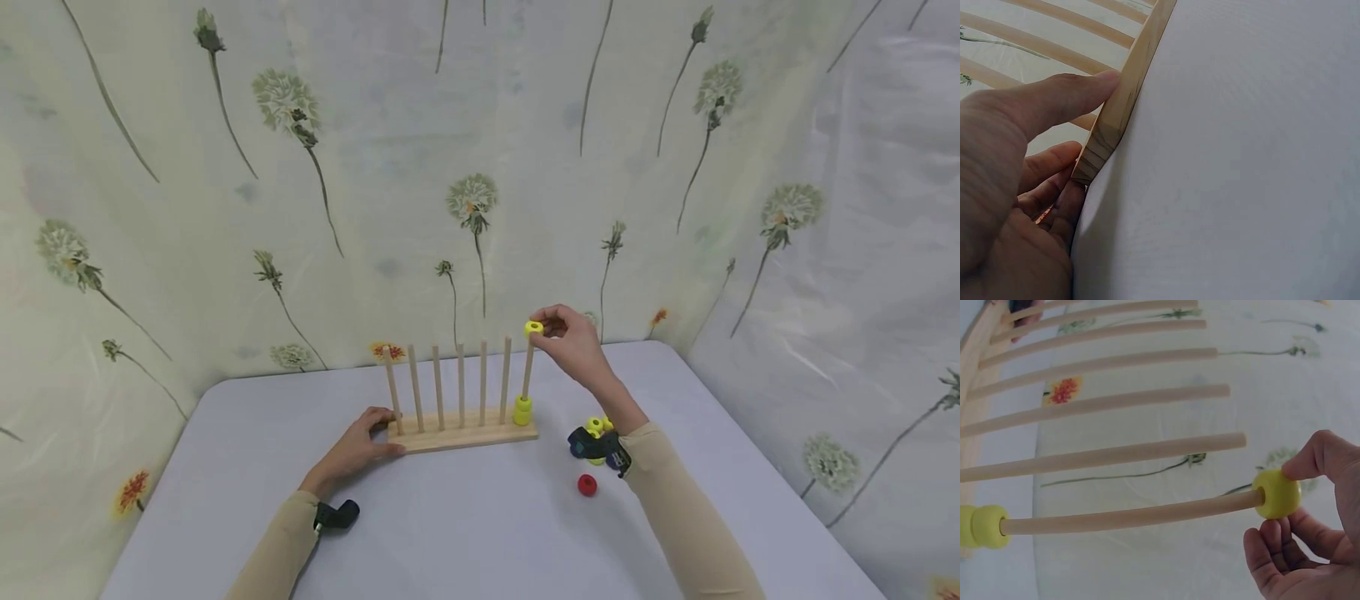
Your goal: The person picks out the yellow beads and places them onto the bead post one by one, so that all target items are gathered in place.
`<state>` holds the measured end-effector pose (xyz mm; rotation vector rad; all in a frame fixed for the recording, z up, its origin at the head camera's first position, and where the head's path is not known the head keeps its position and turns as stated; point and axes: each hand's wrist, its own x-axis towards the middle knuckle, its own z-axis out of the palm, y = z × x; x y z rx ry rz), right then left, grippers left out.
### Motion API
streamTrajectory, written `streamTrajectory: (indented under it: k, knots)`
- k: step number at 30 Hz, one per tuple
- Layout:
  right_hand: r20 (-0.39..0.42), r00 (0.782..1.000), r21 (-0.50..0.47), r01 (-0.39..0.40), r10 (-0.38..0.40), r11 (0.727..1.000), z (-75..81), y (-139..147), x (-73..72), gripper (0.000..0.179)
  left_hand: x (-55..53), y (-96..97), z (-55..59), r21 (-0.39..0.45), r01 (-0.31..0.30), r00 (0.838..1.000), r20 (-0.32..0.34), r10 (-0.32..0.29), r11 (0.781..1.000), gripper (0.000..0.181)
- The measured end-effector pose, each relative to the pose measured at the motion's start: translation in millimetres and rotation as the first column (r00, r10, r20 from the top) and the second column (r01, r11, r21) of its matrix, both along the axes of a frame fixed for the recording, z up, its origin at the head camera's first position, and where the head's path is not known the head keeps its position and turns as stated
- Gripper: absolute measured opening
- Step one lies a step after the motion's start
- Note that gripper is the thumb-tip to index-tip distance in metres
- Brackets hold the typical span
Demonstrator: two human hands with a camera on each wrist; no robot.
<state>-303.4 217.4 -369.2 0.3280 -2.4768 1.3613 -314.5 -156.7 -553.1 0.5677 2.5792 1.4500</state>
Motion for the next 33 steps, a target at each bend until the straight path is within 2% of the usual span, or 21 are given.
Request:
streamTrajectory:
  k: [10, 18, 26, 33]
  knots:
    - [0.049, 0.999, 0.046, 0.004, -0.006, 0.999, -7.0, 1, -0.9, 0.026, -0.9, -0.1, -0.8, 0.0, 0.006, 1.0, -0.002, -0.006, 1.0, 0.057]
    - [0.069, 0.998, 0.037, 0.003, -0.005, 0.999, -15.2, 1, -0.7, 0.03, -1.3, -0.5, -0.8, 0.008, 0.009, 1.0, 0.0, -0.009, 1.0, 0.057]
    - [0.069, 0.997, 0.032, 0.02, -0.022, 0.999, -15.4, 3, -0.1, 0.034, -0.8, -0.2, -0.7, -0.01, 0.005, 1.0, -0.002, -0.005, 1.0, 0.059]
    - [0.059, 0.998, -0.014, 0.019, -0.018, 1.0, -18.6, 10, 10.8, 0.034, -0.2, 0.8, 0.6, -0.008, 0.001, 1.0, 0.01, 0.0, 1.0, 0.059]
